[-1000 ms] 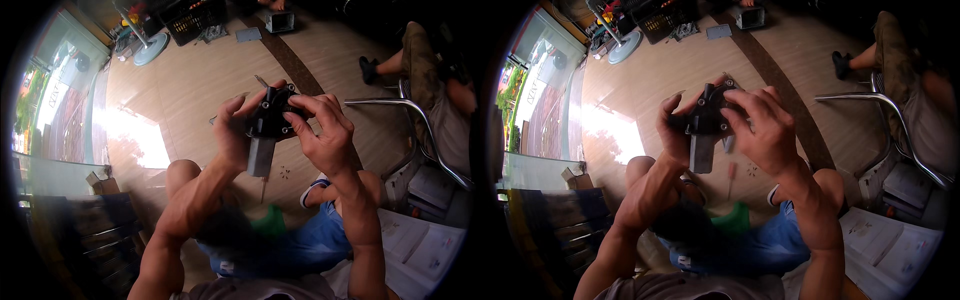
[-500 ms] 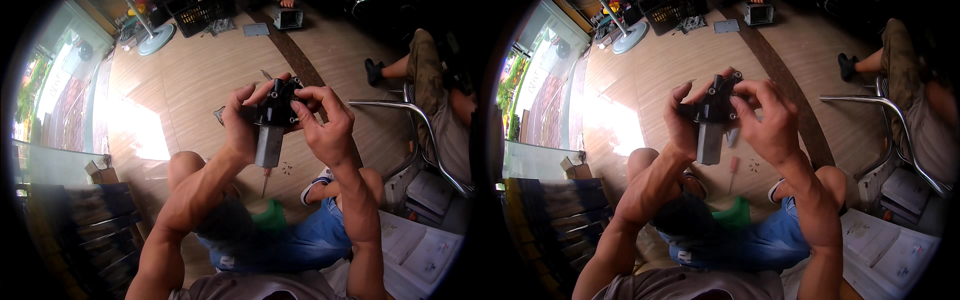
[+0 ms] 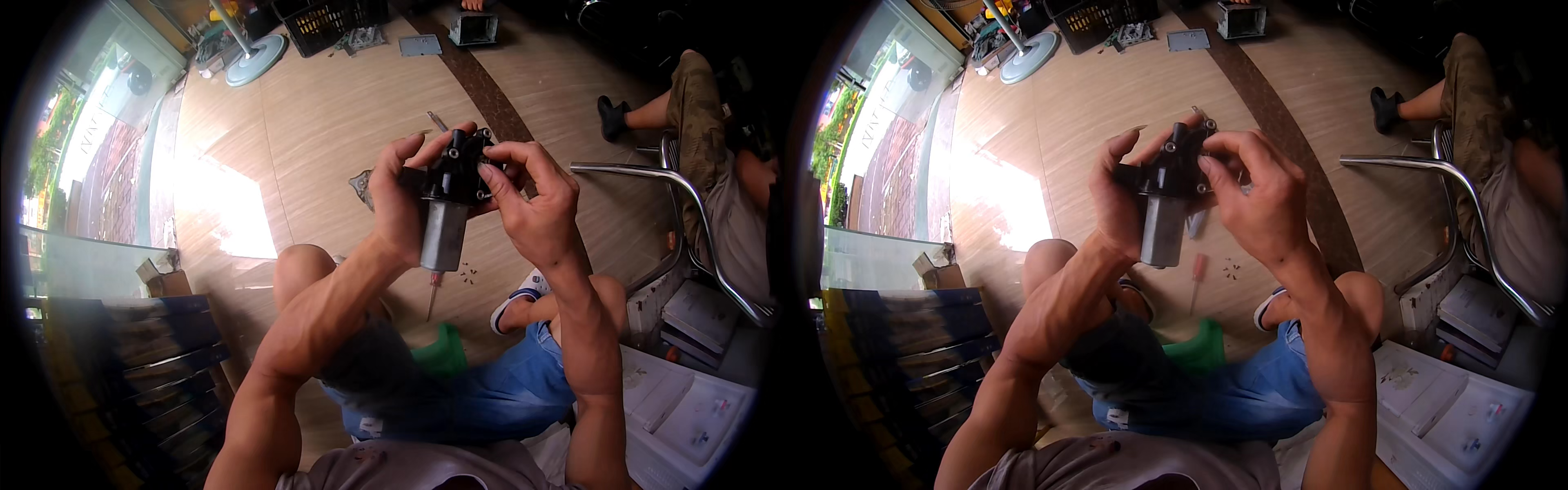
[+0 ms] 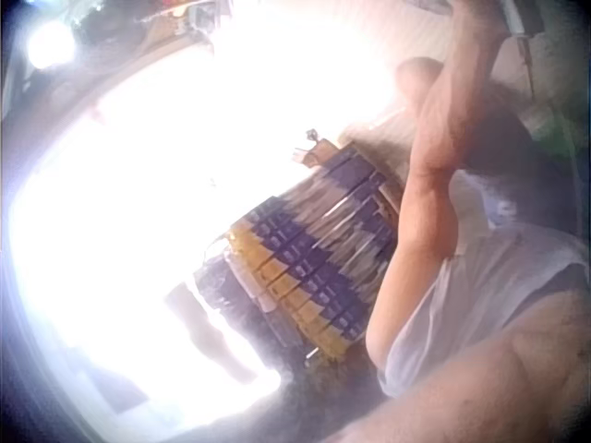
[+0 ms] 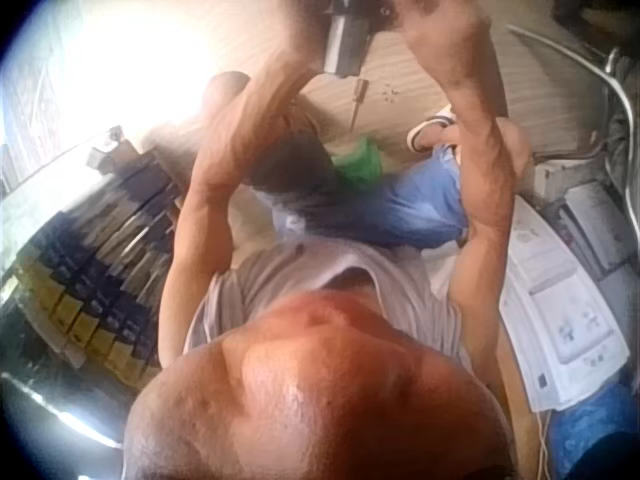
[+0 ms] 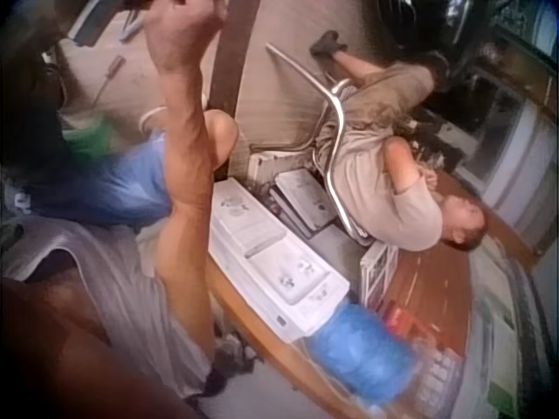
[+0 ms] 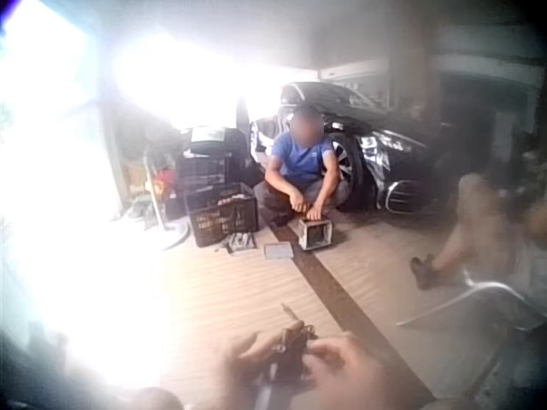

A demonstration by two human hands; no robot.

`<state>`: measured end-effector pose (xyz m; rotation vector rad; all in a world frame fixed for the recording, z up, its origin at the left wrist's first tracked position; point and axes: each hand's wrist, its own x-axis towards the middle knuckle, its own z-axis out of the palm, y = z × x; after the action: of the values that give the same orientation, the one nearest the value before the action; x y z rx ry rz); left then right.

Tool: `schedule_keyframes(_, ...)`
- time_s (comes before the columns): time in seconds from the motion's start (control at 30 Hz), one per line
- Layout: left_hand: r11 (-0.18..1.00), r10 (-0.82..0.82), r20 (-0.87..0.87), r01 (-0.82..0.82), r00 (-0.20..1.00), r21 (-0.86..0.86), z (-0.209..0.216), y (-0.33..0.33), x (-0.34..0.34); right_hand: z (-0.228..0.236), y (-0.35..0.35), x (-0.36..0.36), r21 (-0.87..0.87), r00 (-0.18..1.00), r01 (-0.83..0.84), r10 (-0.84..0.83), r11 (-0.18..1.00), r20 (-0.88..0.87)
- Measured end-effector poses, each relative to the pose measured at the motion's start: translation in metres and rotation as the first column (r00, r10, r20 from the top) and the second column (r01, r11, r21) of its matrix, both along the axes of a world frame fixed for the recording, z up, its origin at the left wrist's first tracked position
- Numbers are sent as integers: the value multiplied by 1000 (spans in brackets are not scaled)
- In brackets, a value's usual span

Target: The person sits on the floor and assembles a small electrical component, likely a starter motor. They insert a cylindrical metal part into a black housing, attach a grey rectangular casing, and secure the assembly using a screwdriver.

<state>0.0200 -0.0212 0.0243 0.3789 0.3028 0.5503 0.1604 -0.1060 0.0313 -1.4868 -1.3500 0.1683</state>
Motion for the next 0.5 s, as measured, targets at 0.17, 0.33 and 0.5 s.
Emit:
schedule_keyframes(0.17, 1000, -15, 14, 15, 1000, 24, -2, 1, -2, 0, 0, -1, -18, 1000, 11, -12, 1000, -26)
schedule_keyframes(0.33, 1000, -16, 24, 15, 1000, 13, -2, 2, -1, 0, 0, -1, -21, 998, -4, 3, 1000, -65)
schedule_keyframes(0.5, 1000, -12, 19, 12, 1000, 3, -2, 1, -3, -3, 0, 1, -55, 997, -54, 51, 997, -57)
